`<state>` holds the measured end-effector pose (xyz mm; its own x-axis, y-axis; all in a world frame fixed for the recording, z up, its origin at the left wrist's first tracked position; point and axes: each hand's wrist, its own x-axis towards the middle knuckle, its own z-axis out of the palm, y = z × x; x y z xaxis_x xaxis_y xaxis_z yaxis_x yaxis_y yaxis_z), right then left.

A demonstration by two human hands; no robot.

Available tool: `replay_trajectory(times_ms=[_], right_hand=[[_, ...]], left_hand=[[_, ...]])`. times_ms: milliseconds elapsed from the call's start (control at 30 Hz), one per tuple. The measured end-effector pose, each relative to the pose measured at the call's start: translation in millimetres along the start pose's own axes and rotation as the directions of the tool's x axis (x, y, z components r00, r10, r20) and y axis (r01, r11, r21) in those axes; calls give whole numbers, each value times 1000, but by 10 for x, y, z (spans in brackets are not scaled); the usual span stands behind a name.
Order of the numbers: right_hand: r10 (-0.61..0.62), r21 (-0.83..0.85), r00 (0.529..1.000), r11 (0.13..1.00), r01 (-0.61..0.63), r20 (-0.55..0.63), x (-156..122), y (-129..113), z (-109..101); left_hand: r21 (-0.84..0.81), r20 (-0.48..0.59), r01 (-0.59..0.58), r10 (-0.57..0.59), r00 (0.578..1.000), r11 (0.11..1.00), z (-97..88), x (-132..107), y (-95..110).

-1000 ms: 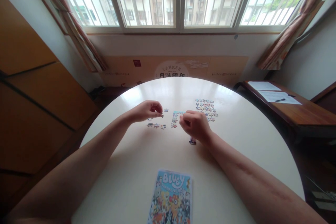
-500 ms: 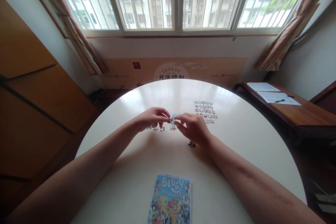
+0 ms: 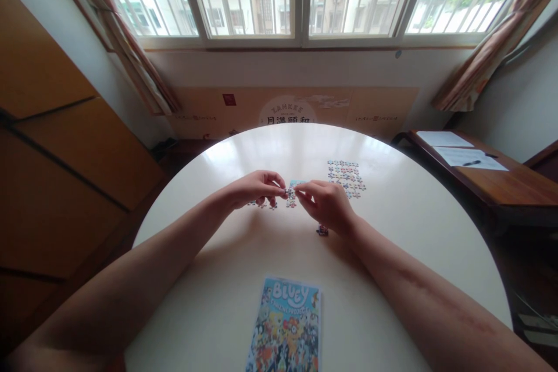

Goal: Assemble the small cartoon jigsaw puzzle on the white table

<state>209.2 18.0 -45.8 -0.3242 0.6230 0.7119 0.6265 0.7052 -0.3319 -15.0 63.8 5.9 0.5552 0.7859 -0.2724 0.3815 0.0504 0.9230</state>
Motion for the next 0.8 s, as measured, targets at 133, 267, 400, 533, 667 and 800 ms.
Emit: replay_trajectory(times_ms=[133, 267, 400, 533, 667, 800], right_hand=[[16, 9, 1000, 1000, -16, 23, -14, 4, -21], [12, 0, 1000, 1000, -12, 29, -26, 8, -45], [16, -1, 999, 1000, -16, 47, -24, 21, -49], [7, -10, 999, 1000, -6, 48, -23, 24, -52], [-6, -11, 999, 1000, 6, 46, -25, 25, -53], [-12, -17, 999, 1000, 13, 53, -28, 25, -55]], left_hand=[[-3, -6, 18, -18, 1000, 1000, 11, 7, 7], [24, -19, 13, -12, 1000, 1000, 22, 32, 5], [16, -4, -9, 9, 1000, 1000, 21, 67, -14], [24, -8, -20, 21, 1000, 1000, 25, 67, -13], [28, 5, -35, 34, 999, 999, 26, 68, -18], [32, 16, -44, 43, 999, 999, 29, 81, -35]])
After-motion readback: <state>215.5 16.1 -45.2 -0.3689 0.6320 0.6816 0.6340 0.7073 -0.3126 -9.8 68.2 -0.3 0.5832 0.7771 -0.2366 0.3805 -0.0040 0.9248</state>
